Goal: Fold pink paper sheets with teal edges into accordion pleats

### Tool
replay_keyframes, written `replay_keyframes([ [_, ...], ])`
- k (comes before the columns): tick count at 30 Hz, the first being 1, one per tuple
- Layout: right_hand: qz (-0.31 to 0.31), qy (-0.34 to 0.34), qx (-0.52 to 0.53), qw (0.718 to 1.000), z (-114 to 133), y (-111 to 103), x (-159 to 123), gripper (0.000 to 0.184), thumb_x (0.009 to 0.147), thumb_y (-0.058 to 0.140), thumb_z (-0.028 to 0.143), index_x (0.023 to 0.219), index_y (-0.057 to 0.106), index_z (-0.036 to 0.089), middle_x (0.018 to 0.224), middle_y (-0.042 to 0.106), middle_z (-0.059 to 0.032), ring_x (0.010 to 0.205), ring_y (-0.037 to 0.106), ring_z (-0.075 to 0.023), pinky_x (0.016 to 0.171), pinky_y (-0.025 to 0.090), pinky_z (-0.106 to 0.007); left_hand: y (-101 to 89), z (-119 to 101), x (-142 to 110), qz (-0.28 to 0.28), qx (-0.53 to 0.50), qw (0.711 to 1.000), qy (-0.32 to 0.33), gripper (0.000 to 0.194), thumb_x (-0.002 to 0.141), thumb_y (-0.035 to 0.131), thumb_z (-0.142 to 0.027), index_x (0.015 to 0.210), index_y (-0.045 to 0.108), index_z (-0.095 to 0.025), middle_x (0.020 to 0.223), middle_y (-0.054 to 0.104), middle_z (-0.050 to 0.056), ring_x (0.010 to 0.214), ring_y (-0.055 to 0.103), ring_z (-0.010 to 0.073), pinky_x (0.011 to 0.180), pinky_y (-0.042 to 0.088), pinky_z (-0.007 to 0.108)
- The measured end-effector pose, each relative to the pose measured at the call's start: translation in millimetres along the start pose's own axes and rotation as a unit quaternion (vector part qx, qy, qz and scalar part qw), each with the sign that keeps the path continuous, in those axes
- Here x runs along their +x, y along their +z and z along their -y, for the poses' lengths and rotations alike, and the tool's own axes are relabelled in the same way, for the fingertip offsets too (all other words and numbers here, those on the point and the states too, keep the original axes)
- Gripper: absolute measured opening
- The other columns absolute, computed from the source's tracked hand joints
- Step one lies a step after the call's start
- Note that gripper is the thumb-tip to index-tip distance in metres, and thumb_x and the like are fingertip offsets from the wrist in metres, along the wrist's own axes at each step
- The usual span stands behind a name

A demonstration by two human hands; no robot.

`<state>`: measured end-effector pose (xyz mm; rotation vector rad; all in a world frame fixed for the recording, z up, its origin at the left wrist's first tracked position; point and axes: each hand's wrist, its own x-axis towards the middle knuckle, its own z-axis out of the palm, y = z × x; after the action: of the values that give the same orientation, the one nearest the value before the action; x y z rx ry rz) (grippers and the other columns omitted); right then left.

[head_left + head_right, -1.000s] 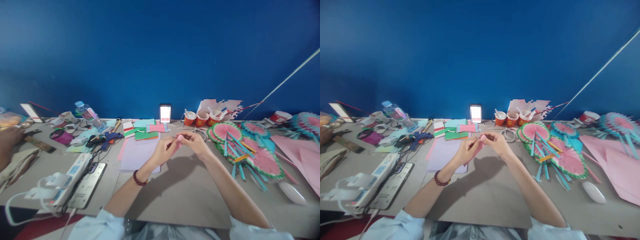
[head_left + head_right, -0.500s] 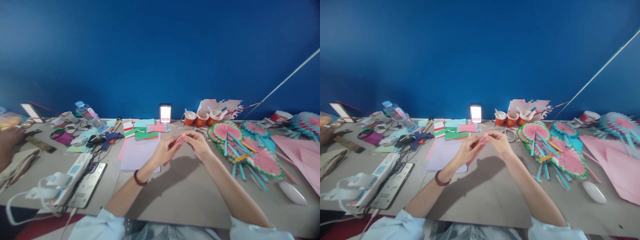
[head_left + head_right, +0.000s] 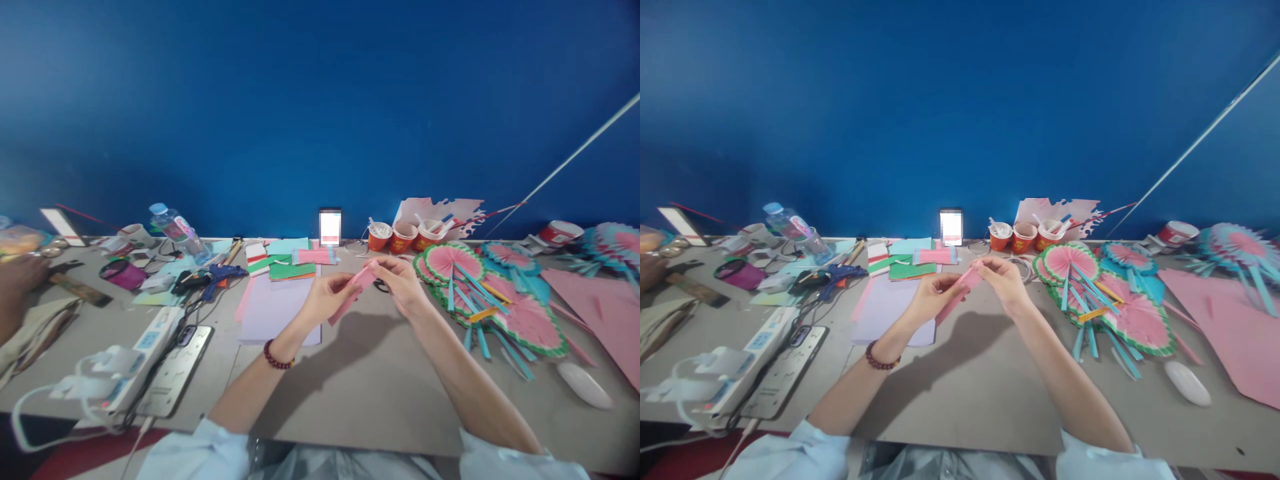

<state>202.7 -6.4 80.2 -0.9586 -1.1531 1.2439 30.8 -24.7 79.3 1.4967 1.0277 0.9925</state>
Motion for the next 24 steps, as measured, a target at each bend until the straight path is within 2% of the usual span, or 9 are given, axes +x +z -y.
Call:
replay_keyframes([
  [7,-0.004,-0.007,-0.005,1.000,3.2,2.0,-2.3,0.026,0.062,0.078,0.042,0.073,0.071,0.020,0.076,0.069,-0.0015,0.067,0.059,-0.0126,0.066,0.047,-0.026,0.8,-5.4,0.4,-0.026,-0.031,0.998,-0.038,0.027,0.073,0.069,-0.039,0.081,0.073,-0.014,0.072,0.072,0.006,0.063,0.067,0.0159,0.060,0.052,0.023],
  [15,0.004,-0.020,-0.020,1.000,0.9,1.6,-2.6,0.026,0.065,0.076,0.043,0.076,0.071,0.020,0.080,0.070,-0.0030,0.073,0.061,-0.0150,0.071,0.048,-0.028,0.4,-3.5,0.3,-0.051,-0.026,0.998,-0.023,0.028,0.071,0.071,-0.040,0.077,0.073,-0.013,0.069,0.072,0.007,0.063,0.068,0.0178,0.060,0.052,0.024],
  [22,0.068,-0.021,0.001,0.997,-0.4,-1.9,-0.8,0.021,0.069,0.075,0.038,0.081,0.069,0.021,0.084,0.070,-0.0018,0.077,0.062,-0.0140,0.075,0.049,-0.027,2.5,-3.1,-2.4,-0.086,0.013,0.996,0.015,0.030,0.074,0.068,-0.043,0.074,0.073,-0.013,0.065,0.071,0.006,0.061,0.067,0.0172,0.057,0.050,0.023],
  [24,0.096,-0.002,0.010,0.995,0.9,-0.8,-0.3,0.028,0.065,0.078,0.034,0.088,0.068,0.022,0.086,0.070,-0.0020,0.076,0.063,-0.0147,0.073,0.051,-0.028,2.7,-3.2,-3.1,-0.081,0.028,0.996,0.034,0.031,0.076,0.066,-0.043,0.070,0.072,-0.014,0.064,0.071,0.006,0.059,0.065,0.0161,0.056,0.049,0.022],
])
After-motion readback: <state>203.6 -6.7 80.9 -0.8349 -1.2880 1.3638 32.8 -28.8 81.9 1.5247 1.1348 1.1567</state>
